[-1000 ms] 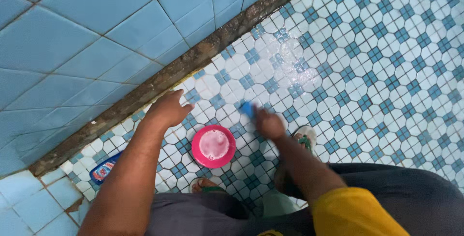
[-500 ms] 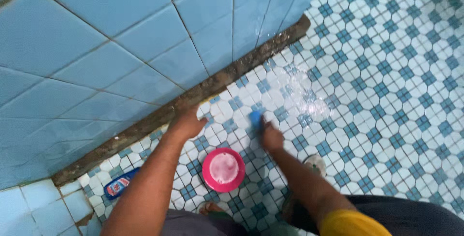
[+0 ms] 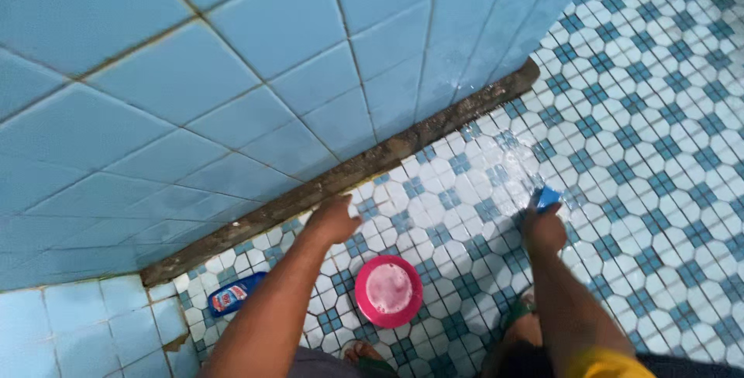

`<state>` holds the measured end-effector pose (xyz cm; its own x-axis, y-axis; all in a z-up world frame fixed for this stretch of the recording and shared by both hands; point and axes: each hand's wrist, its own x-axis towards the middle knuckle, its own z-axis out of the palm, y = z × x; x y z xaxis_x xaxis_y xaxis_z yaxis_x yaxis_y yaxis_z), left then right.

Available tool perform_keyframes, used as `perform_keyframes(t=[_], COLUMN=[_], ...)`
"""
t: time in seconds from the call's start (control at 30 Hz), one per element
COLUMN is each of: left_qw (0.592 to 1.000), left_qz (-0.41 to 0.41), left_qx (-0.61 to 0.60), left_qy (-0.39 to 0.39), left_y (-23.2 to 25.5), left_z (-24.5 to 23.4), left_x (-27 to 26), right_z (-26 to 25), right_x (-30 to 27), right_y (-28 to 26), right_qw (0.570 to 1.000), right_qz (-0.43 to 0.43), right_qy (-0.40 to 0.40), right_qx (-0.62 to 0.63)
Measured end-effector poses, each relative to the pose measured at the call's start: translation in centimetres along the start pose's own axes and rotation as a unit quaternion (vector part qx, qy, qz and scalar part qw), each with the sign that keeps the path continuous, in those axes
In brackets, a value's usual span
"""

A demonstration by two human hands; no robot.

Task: The person scrubs light blue tiled walls and the floor of a bathroom using a blue brush and soapy water from a pink bowl. They rinse the brush and pour water from a pink scoop to wash away soap residue.

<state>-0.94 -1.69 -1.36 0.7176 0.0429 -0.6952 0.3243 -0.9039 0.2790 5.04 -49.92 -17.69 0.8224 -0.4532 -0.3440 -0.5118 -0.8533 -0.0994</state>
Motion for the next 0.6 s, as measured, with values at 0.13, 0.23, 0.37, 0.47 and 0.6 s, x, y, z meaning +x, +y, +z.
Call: perform_keyframes(t=[0.13, 0.23, 0.37, 0.47, 0.6], left_qw=[0.999, 0.999, 0.999, 0.999, 0.996], left_qz=[-0.019, 0.008, 0.016, -0.007, -0.035], left_qx=[0.001, 0.005, 0.004, 0.004, 0.023], left_qy=[-0.038, -0.045, -0.041, -0.048, -0.073], left_y=[1.2, 2.1, 2.2, 0.5, -1.8], left_z=[0.3, 0.7, 0.5, 1.4, 2.1], left_x=[0.6, 0.5, 0.6, 0.4, 1.3], right_z=[4.5, 9.4, 11.0, 9.0, 3.3], right_x=[-6.8, -12.5, -11.9, -6.2, 1.2], right_y=[-5.8, -10.5, -12.4, -10.6, -7.2], right_qw=[0.970, 0.908, 0.846, 0.911, 0.992], right_qz=[-0.240, -0.393, -0.527, -0.403, -0.117], right_qy=[-0.022, -0.135, -0.083, -0.071, -0.042], right_qx=[-0.027, -0.056, -0.027, -0.045, -0.039])
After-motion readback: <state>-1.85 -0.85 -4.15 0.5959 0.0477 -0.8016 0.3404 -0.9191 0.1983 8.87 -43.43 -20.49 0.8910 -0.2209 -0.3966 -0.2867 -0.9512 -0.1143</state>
